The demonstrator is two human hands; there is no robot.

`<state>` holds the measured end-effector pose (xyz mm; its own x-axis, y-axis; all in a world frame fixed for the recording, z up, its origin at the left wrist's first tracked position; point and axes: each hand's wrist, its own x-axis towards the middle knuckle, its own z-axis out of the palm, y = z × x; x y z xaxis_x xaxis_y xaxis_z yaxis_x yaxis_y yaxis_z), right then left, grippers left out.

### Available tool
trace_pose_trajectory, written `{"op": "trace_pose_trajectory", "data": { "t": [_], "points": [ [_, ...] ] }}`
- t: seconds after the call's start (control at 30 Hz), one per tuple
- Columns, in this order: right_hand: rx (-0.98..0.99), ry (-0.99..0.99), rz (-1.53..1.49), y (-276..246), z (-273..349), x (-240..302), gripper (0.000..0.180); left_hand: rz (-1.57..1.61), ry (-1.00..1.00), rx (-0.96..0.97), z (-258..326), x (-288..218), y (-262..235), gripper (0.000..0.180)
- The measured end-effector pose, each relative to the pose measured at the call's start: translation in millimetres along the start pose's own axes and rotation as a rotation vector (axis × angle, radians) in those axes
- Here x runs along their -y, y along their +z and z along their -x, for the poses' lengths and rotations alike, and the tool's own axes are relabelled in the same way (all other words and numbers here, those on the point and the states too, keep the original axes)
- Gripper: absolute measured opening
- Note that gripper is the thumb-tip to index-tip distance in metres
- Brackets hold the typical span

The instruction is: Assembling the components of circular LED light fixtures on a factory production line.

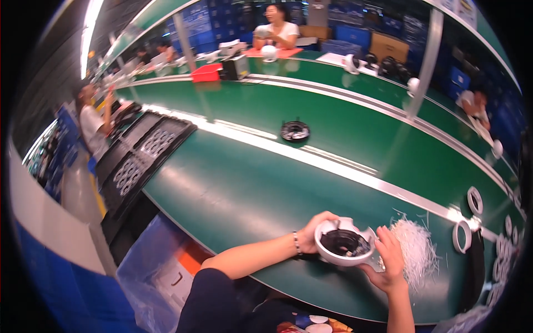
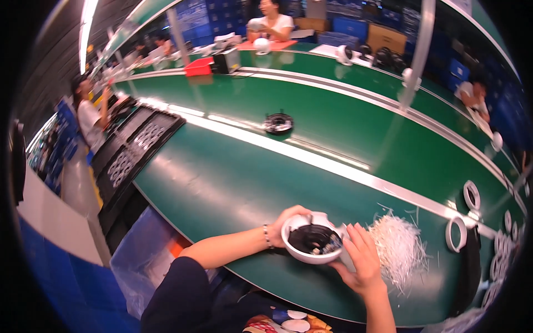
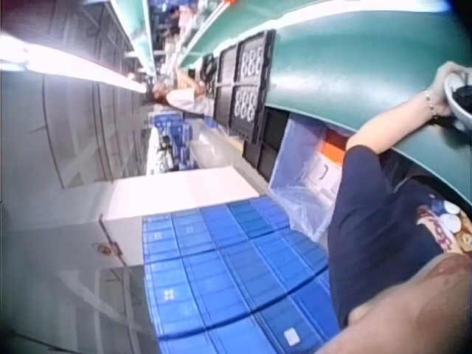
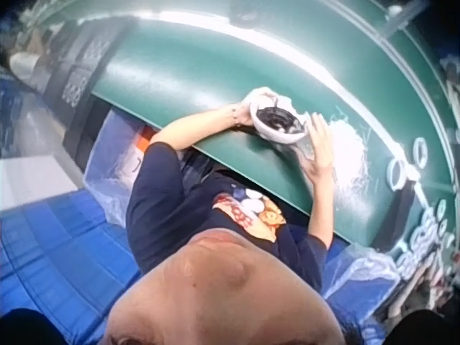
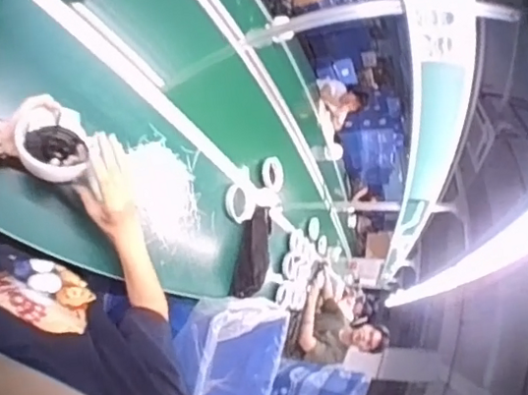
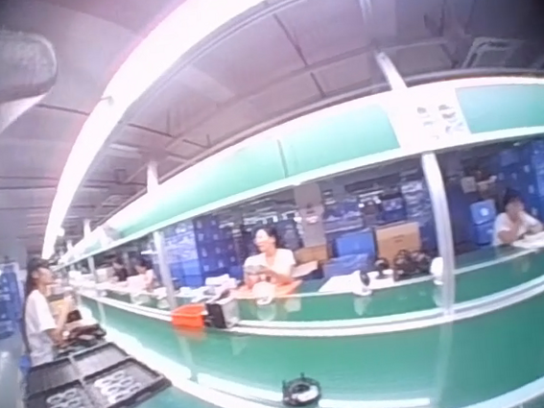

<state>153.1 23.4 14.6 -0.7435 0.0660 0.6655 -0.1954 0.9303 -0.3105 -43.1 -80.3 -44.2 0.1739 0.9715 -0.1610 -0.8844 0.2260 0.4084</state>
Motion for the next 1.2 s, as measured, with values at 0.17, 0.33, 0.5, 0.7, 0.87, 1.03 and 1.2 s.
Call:
{"op": "trace_pose_trajectory", "data": {
  "t": [0.17, 0.33, 0.5, 0.7, 0.87, 1.03, 1.2],
  "points": [
    [-0.019, 0.090, 0.265, -55, 22, -22, 0.051, -0.214, 0.361, -0.266, -30, -44, -8, 0.041],
    [-0.101, 0.366, 0.547, -112, 46, -56, 0.042, -0.479, 0.480, -0.324, -109, -122, -34, 0.029],
    [-0.144, 0.622, 0.761, -150, 104, -128, 0.040, -0.404, 0.570, -0.450, -189, -162, -54, 0.038],
    [-0.211, 0.824, 0.929, -173, 171, -218, 0.051, -0.687, 0.624, -0.702, -213, -171, -58, 0.058],
    [-0.116, 1.000, 0.840, -180, 187, -255, 0.052, -1.728, 0.996, -1.031, -179, -194, -33, 0.028],
    [-0.251, 0.889, 0.765, -157, 161, -259, 0.029, -1.942, 1.157, -1.250, -121, -263, -71, 0.029],
    [-0.092, 0.936, 0.882, -156, 146, -242, 0.020, -2.108, 0.462, -1.339, -127, -285, -128, 0.057]
  ]
}}
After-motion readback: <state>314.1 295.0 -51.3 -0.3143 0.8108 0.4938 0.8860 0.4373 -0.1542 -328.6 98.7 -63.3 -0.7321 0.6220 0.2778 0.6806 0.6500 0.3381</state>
